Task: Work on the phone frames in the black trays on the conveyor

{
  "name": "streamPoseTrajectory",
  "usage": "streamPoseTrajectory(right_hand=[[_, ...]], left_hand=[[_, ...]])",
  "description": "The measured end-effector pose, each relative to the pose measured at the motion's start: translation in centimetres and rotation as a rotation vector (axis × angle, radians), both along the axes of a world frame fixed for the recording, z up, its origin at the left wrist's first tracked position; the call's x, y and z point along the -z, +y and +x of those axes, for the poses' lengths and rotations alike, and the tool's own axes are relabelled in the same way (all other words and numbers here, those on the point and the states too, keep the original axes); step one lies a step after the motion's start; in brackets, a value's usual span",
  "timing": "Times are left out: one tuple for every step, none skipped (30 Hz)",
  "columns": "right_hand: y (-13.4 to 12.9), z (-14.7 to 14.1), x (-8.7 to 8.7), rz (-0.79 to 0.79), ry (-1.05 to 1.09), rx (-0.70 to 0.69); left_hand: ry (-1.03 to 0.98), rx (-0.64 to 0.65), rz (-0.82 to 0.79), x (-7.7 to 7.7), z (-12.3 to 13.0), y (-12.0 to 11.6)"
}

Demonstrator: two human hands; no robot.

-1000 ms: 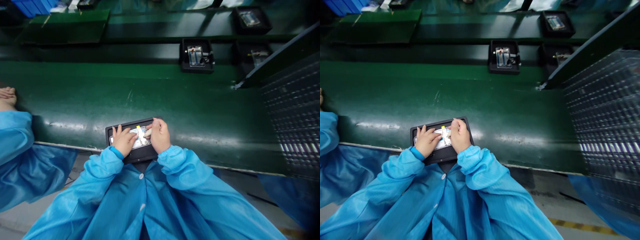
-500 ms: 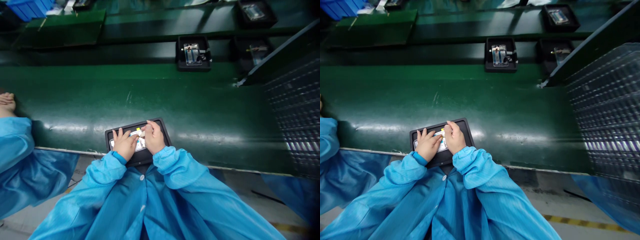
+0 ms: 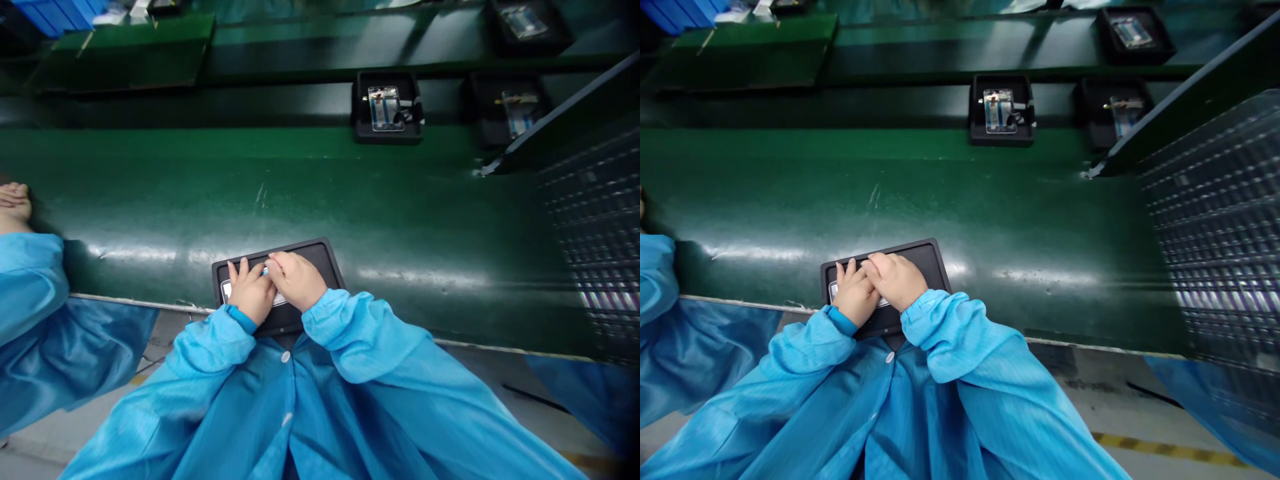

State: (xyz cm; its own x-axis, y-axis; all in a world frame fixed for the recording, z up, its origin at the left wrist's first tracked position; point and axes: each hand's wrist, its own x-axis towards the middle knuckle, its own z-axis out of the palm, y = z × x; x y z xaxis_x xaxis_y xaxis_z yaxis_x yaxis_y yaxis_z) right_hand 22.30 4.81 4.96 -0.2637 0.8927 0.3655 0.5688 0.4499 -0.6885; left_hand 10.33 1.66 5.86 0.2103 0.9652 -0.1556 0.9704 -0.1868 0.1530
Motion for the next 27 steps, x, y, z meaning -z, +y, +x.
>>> streamPoseTrajectory(right_hand=[[0.1, -0.1, 0.0, 0.023, -0.056, -0.034], [0.1, -0.2, 0.1, 0.045, -0.09, -0.051], [0.1, -0.3, 0.1, 0.064, -0.1, -0.054], [0.1, -0.2, 0.2, 0.075, -0.088, -0.049], [0.1, -0.1, 0.3, 0.076, -0.059, -0.035], [0.0, 0.1, 0.3, 0.063, -0.021, -0.014], [-0.1, 0.3, 0.3, 0.043, 0.021, 0.014], [-0.1, 0.5, 0.3, 0.017, 0.064, 0.051], [-0.2, 0.7, 0.3, -0.009, 0.106, 0.096], [-0.3, 0.9, 0.4, -0.035, 0.143, 0.144], [-0.4, 1.0, 0.5, -0.058, 0.175, 0.188], [-0.5, 1.1, 0.6, -0.077, 0.201, 0.223], [-0.6, 1.1, 0.8, -0.095, 0.221, 0.245], [-0.6, 1.1, 0.9, -0.112, 0.235, 0.255], [-0.7, 1.1, 1.1, -0.125, 0.245, 0.258], [-0.7, 1.1, 1.2, -0.133, 0.253, 0.26], [-0.8, 1.1, 1.4, -0.136, 0.259, 0.258], [-0.8, 1.1, 1.5, -0.135, 0.263, 0.255], [-0.8, 1.2, 1.6, -0.13, 0.266, 0.251], [-0.8, 1.2, 1.6, -0.122, 0.266, 0.249], [-0.8, 1.3, 1.6, -0.114, 0.264, 0.248], [-0.8, 1.3, 1.6, -0.106, 0.258, 0.25], [-0.8, 1.4, 1.5, -0.1, 0.249, 0.253], [-0.8, 1.4, 1.4, -0.093, 0.236, 0.257], [-0.8, 1.4, 1.2, -0.087, 0.215, 0.252], [-0.7, 1.3, 0.9, -0.076, 0.187, 0.237], [-0.7, 1.2, 0.6, -0.058, 0.149, 0.21]], left_hand=[[-0.002, 0.0, -0.001, 0.0, 0.0, 0.0], [-0.003, -0.001, 0.001, 0.0, 0.0, 0.0], [-0.003, -0.002, 0.003, 0.0, 0.0, 0.0], [-0.002, -0.004, 0.003, 0.0, 0.0, 0.0], [-0.002, -0.004, 0.002, 0.0, 0.0, 0.0], [-0.004, -0.004, 0.0, 0.0, 0.0, 0.0], [-0.006, -0.003, 0.001, 0.0, 0.0, 0.0], [-0.007, -0.001, 0.007, 0.1, 0.0, 0.0], [-0.007, 0.001, 0.016, 0.1, 0.0, 0.0], [-0.005, 0.0, 0.026, 0.2, 0.0, 0.0], [-0.002, -0.003, 0.034, 0.2, 0.0, 0.0], [0.001, -0.009, 0.039, 0.3, 0.0, 0.0], [0.002, -0.013, 0.04, 0.3, 0.0, 0.0], [0.003, -0.015, 0.04, 0.4, 0.0, 0.0], [0.002, -0.017, 0.039, 0.4, 0.0, 0.0], [0.001, -0.016, 0.037, 0.5, 0.0, 0.0], [-0.001, -0.014, 0.034, 0.5, 0.0, 0.0], [-0.002, -0.012, 0.032, 0.5, 0.0, 0.0], [-0.004, -0.01, 0.032, 0.6, 0.0, 0.0], [-0.004, -0.01, 0.033, 0.6, 0.0, 0.0], [-0.006, -0.009, 0.037, 0.6, 0.1, 0.0], [-0.008, -0.009, 0.042, 0.6, 0.1, -0.1], [-0.011, -0.011, 0.048, 0.6, 0.1, -0.1], [-0.015, -0.013, 0.054, 0.6, 0.2, -0.1], [-0.019, -0.015, 0.058, 0.6, 0.2, -0.2], [-0.024, -0.015, 0.06, 0.6, 0.2, -0.2], [-0.028, -0.016, 0.059, 0.6, 0.2, -0.2]])
